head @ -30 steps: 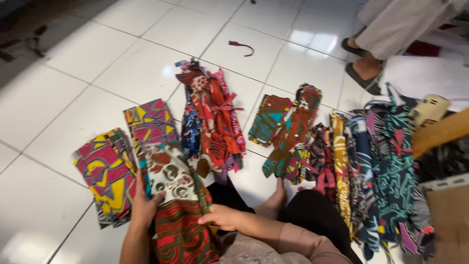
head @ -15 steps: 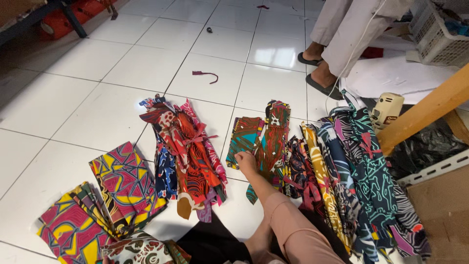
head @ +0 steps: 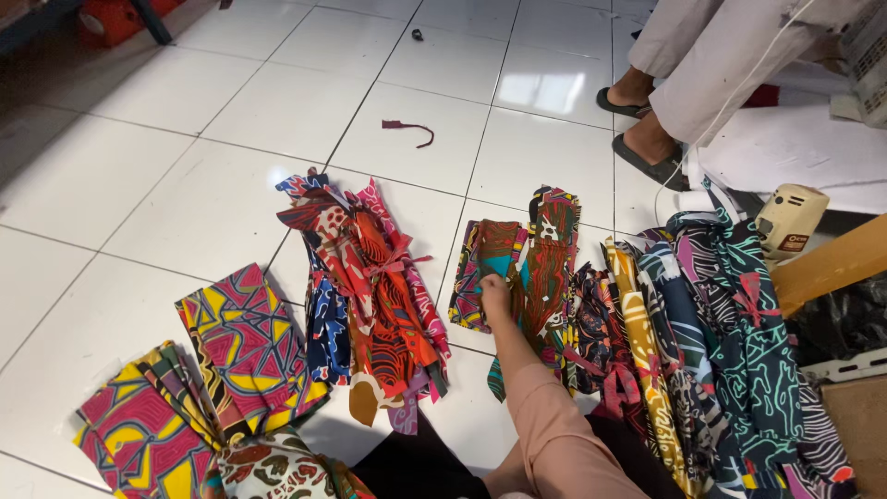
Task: The person sits on the floor and repeatedly folds colorful patterned fabrics into compact bundles. They secure each bundle with a thin fabric strip, tying it tightly, then place the finished bundle into a growing stack on the floor.
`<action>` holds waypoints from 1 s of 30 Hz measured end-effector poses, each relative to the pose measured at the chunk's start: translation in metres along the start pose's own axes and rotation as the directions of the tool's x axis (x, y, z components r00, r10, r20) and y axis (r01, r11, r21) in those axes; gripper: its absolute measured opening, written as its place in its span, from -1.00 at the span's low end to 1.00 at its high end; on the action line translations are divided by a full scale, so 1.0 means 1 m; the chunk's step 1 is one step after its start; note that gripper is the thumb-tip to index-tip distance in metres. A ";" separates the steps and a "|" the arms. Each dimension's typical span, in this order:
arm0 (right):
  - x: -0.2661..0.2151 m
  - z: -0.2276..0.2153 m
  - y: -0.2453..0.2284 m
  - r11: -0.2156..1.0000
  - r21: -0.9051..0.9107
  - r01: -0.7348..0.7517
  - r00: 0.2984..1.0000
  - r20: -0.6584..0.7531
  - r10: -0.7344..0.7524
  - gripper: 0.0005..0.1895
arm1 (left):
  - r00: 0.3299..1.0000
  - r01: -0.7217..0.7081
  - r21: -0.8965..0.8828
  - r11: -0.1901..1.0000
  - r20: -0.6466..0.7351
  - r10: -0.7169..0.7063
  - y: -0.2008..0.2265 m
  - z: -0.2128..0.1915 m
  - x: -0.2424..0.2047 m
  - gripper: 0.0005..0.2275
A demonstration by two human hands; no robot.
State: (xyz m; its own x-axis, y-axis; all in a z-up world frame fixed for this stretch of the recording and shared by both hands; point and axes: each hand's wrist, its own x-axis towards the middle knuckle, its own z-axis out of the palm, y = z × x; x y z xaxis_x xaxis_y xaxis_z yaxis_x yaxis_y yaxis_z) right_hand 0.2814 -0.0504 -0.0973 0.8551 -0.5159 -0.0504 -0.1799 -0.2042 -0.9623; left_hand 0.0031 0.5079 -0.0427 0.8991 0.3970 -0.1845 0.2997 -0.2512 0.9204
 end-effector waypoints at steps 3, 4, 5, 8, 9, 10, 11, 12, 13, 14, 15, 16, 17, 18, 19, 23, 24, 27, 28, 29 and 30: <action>-0.003 -0.037 -0.026 0.916 0.396 0.060 0.986 0.117 -0.115 -0.83 | 0.997 -0.055 -0.032 0.998 0.048 0.056 -0.014 0.002 -0.024 -0.46; -0.011 -0.050 -0.040 0.878 0.478 0.003 0.972 0.205 -0.115 -0.83 | 0.994 -0.084 -0.050 0.995 0.063 0.087 -0.016 0.003 -0.034 -0.48; -0.025 -0.055 -0.056 0.864 0.504 0.006 0.952 0.261 -0.159 -0.86 | 0.991 -0.110 -0.066 0.992 0.068 0.115 -0.016 0.006 -0.037 -0.49; -0.097 -0.060 -0.107 0.859 0.509 0.059 0.820 0.466 -0.332 -0.93 | 0.976 -0.200 -0.106 0.974 0.062 0.208 -0.007 0.007 -0.063 -0.53; -0.129 -0.056 -0.126 0.867 0.479 0.134 0.724 0.551 -0.416 -0.95 | 0.995 -0.078 -0.209 0.975 0.045 0.090 -0.001 0.008 -0.072 -0.56; -0.163 -0.051 -0.144 0.862 0.461 0.212 0.608 0.628 -0.485 -0.95 | 0.999 -0.020 -0.256 0.966 0.020 0.026 0.008 0.009 -0.076 -0.58; -0.208 -0.046 -0.157 0.866 0.437 0.244 0.513 0.699 -0.498 -0.96 | 0.999 0.035 -0.300 0.953 0.006 -0.035 0.017 0.007 -0.081 -0.61; -0.257 -0.039 -0.167 0.864 0.420 0.279 0.410 0.761 -0.502 -0.96 | 1.000 -0.012 -0.361 0.933 0.008 0.016 0.025 0.004 -0.089 -0.64; -0.306 -0.026 -0.176 0.681 0.533 0.501 0.264 0.656 -0.707 -0.96 | 0.997 -0.060 -0.423 0.904 0.011 0.071 0.030 0.003 -0.098 -0.65; -0.358 -0.023 -0.180 0.928 0.218 0.304 0.322 0.893 -0.315 -0.95 | 0.995 -0.082 -0.466 0.881 0.009 0.097 0.034 0.003 -0.106 -0.62; -0.401 -0.014 -0.185 0.955 0.078 0.285 0.264 0.952 -0.157 -0.88 | 0.991 -0.106 -0.508 0.855 0.012 0.131 0.037 0.004 -0.111 -0.60; -0.441 -0.010 -0.188 0.830 0.209 0.518 0.185 0.919 -0.347 -0.88 | 0.986 -0.130 -0.549 0.826 0.014 0.164 0.037 0.001 -0.121 -0.57; -0.466 -0.004 -0.188 0.624 0.317 0.714 0.066 0.857 -0.512 -0.86 | 0.991 -0.124 -0.442 0.888 -0.020 0.129 0.037 0.000 -0.122 -0.62; -0.482 -0.001 -0.187 0.558 0.311 0.770 0.029 0.856 -0.517 -0.82 | 0.994 -0.110 -0.330 0.938 -0.058 0.097 0.036 0.001 -0.122 -0.65; -0.493 0.000 -0.184 0.491 0.288 0.822 0.008 0.857 -0.516 -0.78 | 0.994 -0.088 -0.214 0.973 -0.082 0.072 0.035 0.003 -0.122 -0.67; -0.472 0.005 -0.151 0.558 0.502 0.661 -0.156 0.819 -0.552 -0.66 | 0.994 -0.085 -0.334 0.939 -0.099 0.055 0.020 -0.006 -0.121 -0.48; -0.456 0.006 -0.139 0.639 0.407 0.652 -0.043 0.863 -0.504 -0.64 | 0.990 -0.121 -0.338 0.933 -0.109 0.089 0.015 -0.011 -0.121 -0.41; -0.358 0.003 -0.098 0.770 0.193 0.608 0.351 0.804 -0.479 -0.68 | 0.932 -0.343 -0.139 0.929 -0.172 0.319 0.000 -0.010 -0.121 -0.21; -0.311 -0.001 -0.084 0.755 0.114 0.646 0.484 0.704 -0.520 -0.73 | 0.920 -0.370 -0.095 0.924 -0.172 0.351 -0.007 -0.008 -0.119 -0.16; -0.260 -0.005 -0.072 0.848 -0.004 0.529 0.684 0.593 -0.424 -0.78 | 0.908 -0.392 -0.121 0.912 -0.209 0.363 -0.014 -0.005 -0.119 -0.17; -0.212 -0.024 -0.057 0.862 -0.211 0.461 0.824 0.463 -0.327 -0.75 | 0.895 -0.413 -0.147 0.899 -0.246 0.371 -0.021 0.001 -0.118 -0.18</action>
State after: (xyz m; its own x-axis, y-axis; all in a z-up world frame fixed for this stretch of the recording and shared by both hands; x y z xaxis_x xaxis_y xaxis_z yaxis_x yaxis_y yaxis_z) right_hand 0.0987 0.0510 -0.0251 0.9884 0.0266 0.1498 0.1365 -0.5889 -0.7966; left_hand -0.1092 0.4652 -0.0405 0.8377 0.4794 0.2616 -0.1489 -0.2604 0.9540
